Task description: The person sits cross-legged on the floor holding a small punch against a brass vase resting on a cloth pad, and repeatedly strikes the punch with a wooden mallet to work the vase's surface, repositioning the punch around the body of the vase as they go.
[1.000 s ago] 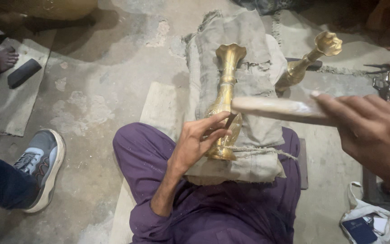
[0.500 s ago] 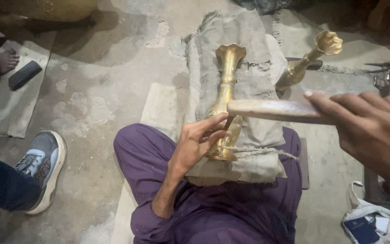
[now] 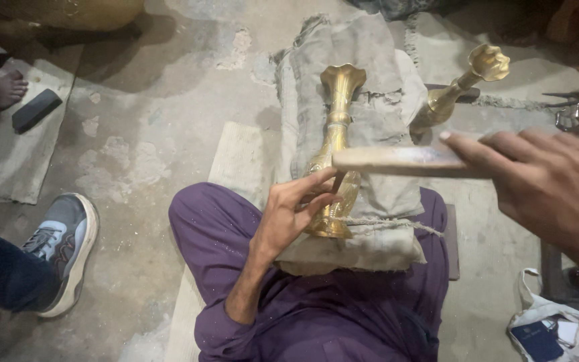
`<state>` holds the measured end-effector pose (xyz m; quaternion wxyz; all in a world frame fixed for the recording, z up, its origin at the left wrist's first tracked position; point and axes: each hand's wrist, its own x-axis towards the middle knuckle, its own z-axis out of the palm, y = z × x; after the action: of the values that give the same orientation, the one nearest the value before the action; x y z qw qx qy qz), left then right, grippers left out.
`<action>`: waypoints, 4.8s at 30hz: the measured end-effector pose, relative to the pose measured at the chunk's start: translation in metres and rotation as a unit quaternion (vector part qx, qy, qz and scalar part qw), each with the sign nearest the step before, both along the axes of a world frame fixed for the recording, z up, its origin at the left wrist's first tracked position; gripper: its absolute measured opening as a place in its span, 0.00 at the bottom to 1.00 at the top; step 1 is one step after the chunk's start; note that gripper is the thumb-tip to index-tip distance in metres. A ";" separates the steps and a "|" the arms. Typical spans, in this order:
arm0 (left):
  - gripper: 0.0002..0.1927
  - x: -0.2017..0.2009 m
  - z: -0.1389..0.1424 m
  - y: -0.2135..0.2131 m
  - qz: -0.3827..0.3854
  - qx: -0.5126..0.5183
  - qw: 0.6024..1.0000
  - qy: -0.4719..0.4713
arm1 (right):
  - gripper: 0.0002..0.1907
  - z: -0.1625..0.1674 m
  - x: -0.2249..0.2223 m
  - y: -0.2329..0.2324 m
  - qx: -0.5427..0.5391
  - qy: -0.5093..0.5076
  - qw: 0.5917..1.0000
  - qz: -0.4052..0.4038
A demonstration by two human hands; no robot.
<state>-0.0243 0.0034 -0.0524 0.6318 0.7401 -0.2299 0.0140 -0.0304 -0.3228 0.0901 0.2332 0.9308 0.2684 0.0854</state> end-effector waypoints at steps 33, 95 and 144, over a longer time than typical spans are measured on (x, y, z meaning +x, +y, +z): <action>0.24 -0.004 -0.001 0.000 0.018 -0.002 1.000 0.005 | 0.30 -0.001 0.004 0.001 -0.041 0.010 0.999 -0.013; 0.24 -0.008 -0.013 0.001 0.014 -0.036 0.999 -0.014 | 0.33 0.006 0.003 0.009 0.091 0.033 0.995 -0.035; 0.21 -0.005 -0.032 0.019 -0.035 -0.014 0.998 -0.046 | 0.22 -0.031 -0.023 0.008 0.115 0.004 0.993 -0.019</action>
<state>-0.0294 0.0220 -0.0843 0.6311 0.7210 -0.2844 0.0294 -0.0535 -0.3146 0.0593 0.1250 0.9568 0.2396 0.1074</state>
